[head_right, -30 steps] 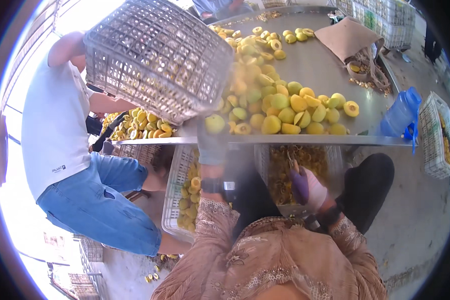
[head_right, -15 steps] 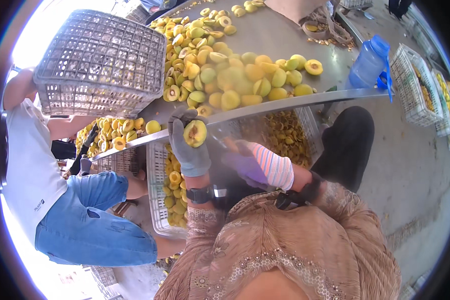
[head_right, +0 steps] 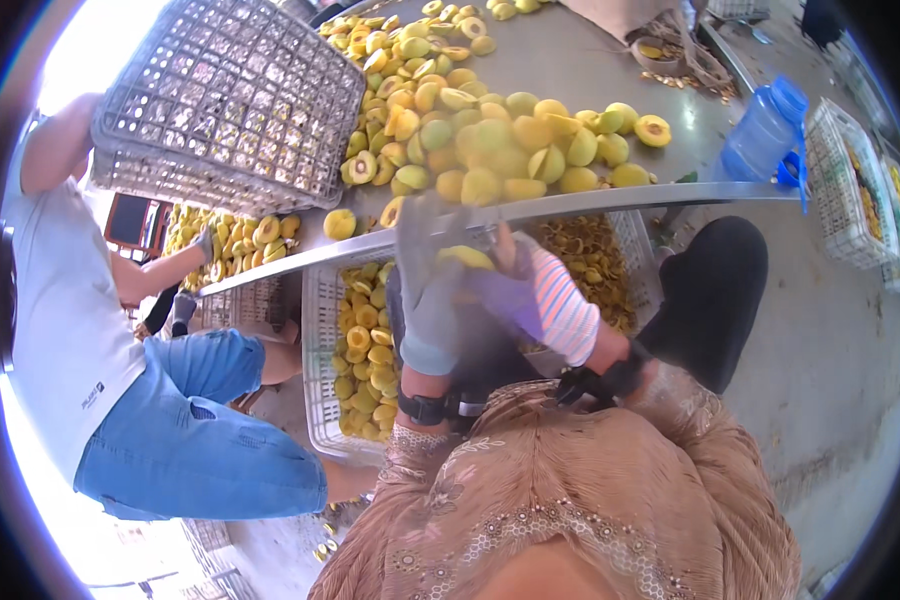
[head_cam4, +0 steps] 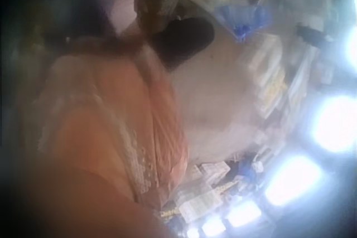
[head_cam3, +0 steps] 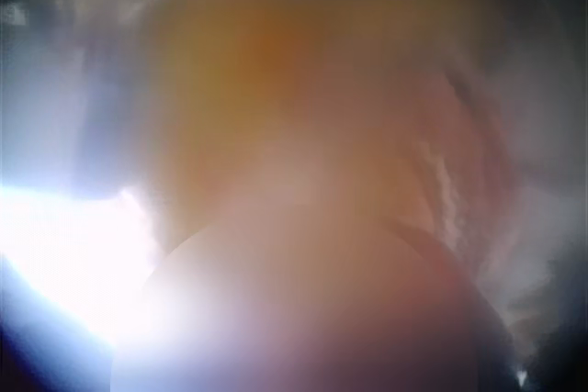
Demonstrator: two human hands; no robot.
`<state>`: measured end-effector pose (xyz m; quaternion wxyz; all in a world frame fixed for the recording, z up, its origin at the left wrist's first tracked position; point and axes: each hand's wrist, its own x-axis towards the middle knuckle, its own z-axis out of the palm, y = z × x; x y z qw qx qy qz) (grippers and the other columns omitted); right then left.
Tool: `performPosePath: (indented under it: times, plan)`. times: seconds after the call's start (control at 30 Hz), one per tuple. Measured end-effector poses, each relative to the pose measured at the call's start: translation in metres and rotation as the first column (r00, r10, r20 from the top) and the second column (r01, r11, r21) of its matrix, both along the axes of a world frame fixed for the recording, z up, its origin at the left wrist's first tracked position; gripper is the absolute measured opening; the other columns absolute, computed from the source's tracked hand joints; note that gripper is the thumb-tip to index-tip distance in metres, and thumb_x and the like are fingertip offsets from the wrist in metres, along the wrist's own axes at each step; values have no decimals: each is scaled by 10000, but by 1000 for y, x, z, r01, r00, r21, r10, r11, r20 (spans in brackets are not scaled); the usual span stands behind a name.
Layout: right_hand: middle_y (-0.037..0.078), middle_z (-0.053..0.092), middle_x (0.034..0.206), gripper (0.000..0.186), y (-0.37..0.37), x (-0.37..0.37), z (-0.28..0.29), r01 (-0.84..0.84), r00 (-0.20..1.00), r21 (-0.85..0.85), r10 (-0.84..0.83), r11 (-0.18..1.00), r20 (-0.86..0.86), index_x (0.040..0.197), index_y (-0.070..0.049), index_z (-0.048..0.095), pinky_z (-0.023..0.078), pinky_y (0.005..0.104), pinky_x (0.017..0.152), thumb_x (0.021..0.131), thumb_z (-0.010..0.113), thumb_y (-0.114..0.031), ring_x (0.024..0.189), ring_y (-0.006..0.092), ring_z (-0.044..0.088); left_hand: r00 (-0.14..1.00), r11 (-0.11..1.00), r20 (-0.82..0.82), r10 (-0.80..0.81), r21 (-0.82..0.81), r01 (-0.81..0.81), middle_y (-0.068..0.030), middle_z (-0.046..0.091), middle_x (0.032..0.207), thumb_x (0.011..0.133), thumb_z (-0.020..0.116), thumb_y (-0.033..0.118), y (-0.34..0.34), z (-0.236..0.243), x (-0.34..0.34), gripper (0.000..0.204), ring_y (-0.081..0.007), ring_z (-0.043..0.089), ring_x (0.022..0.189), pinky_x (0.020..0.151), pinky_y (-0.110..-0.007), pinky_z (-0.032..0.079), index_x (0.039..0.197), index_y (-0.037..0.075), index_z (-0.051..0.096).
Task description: The person repeatedly picks up halved mangoes from a metal table, uses a small knife to remove the seed, and places the pitted fruit into a white basket below. The person works continuously, handling each mango one at a time.
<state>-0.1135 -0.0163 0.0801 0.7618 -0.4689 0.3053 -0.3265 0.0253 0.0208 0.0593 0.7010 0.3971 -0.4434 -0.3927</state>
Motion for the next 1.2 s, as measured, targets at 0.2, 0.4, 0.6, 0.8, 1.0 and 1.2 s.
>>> performPosePath:
  times: [0.2,0.4,0.6,0.8,1.0,1.2]
  plan:
    - [106,635,838,517,-17,-10,11,-264,901,-381,85,886,-426,1253,-58,539,494,302,606,821,742,-255,680,133,607,917,867,250,-311,471,165,-65,668,1041,1003,517,198,7,-1,31,377,-55,573,902,800,-206,477,1305,-24,556]
    - [9,594,788,283,2,-11,3,123,991,35,-122,992,-48,1078,-25,569,442,251,545,873,704,-166,619,99,538,603,932,740,299,-89,-352,-62,678,906,1008,506,250,0,-14,12,306,-108,623,742,670,-232,517,1082,-14,643]
    - [47,632,793,391,24,-19,-4,-196,920,6,186,981,-345,1102,-5,588,465,249,577,897,663,-329,682,102,594,886,911,358,294,176,-373,-140,605,1087,918,565,118,-2,-12,8,351,-231,593,958,837,-326,482,1203,-74,493]
    - [13,574,670,357,30,-16,-17,-196,935,113,221,974,-279,1095,-26,583,393,259,450,929,606,-341,519,92,514,892,852,-1,453,296,-432,-18,615,872,1013,513,267,-3,-9,-16,259,-86,569,757,672,-247,484,959,26,590]
    - [24,573,659,306,36,-13,-17,-172,964,-95,147,981,-221,1090,-45,575,393,271,440,935,570,-308,497,112,502,897,869,53,439,231,-438,-58,641,904,1026,484,278,0,-9,-24,302,-119,598,786,704,-258,501,1016,-4,592]
    - [13,543,615,259,31,-23,-11,-318,914,148,344,936,-216,1045,-50,563,367,270,402,927,534,-278,453,105,469,928,917,59,369,138,-374,-104,671,928,1041,420,334,7,-18,-30,394,-151,627,806,735,-274,516,1027,-15,601]
